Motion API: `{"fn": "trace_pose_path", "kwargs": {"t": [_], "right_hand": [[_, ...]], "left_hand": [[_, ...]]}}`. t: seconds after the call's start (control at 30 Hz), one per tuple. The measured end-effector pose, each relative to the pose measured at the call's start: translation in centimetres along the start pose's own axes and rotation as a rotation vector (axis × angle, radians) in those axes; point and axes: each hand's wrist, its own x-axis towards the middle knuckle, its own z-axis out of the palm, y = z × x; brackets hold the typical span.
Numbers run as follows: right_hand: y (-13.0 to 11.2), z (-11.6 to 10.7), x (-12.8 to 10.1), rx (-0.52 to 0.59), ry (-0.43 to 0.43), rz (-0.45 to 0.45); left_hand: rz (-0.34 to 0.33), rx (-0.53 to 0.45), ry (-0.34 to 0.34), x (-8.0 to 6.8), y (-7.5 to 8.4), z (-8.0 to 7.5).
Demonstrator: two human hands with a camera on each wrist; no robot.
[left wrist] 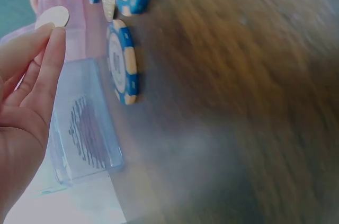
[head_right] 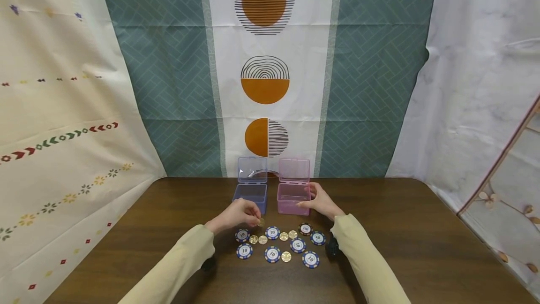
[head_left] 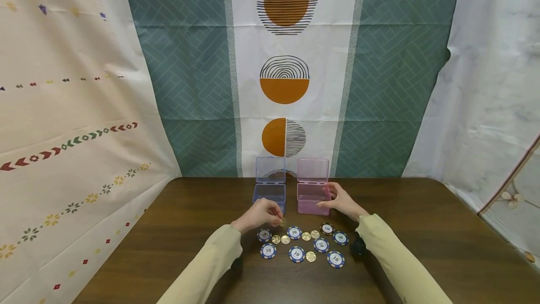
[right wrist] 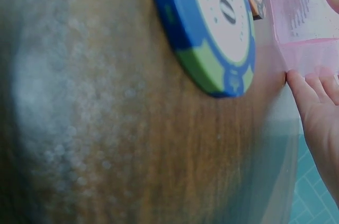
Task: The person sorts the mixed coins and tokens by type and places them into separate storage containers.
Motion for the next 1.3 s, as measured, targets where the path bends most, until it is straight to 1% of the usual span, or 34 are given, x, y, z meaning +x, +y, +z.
{"fn": "trace_pose_path", "kwargs": {"t": [0.23, 0.3, 0.4, 0.5, 0.63, 0.73, 0.8, 0.9, 1.0, 1.13, 1.3], "right_hand": [[0.0, 0.1, 0.0, 0.010, 0.016, -0.011], [-0.1, 0.1, -0.1, 0.007, 0.017, -0.009], [-0.1, 0.1, -0.1, 0.006, 0.020, -0.003], [0.0, 0.1, 0.0, 0.006, 0.016, -0.006], [0.1, 0.1, 0.0, 0.010, 0.015, -0.004], [0.1, 0.0, 0.1, 0.016, 0.016, 0.002], [0.0, 0.0, 0.1, 0.012, 0.011, 0.000], [0.0, -0.1, 0.1, 0.008, 0.005, 0.001], [0.1, -0.1, 0.2, -0.003, -0.003, 0.002], [1.0, -0.3, 0.7, 0.008, 0.001, 0.000], [2.8, -0.5, 1.5, -0.005, 0.023, -0.009]], "left_hand": [[-0.007, -0.053, 0.048, 0.4, 0.5, 0.0], [0.000, -0.085, 0.073, 0.5, 0.6, 0.1], [0.018, -0.159, 0.113, 0.6, 0.8, 0.1], [0.031, -0.222, 0.141, 0.6, 1.8, 0.1], [0.006, -0.263, 0.170, 0.5, 3.6, -0.2], [-0.013, -0.278, 0.205, 0.8, 4.3, -0.2], [-0.019, -0.291, 0.232, 1.3, 4.3, -0.2], [-0.041, -0.331, 0.273, 2.1, 3.6, 0.0], [-0.081, -0.352, 0.323, 3.0, 2.9, 0.3], [-0.131, -0.383, 0.376, 3.8, 2.9, 0.7], [-0.149, -0.442, 0.402, 4.7, 3.0, 1.1]]}}
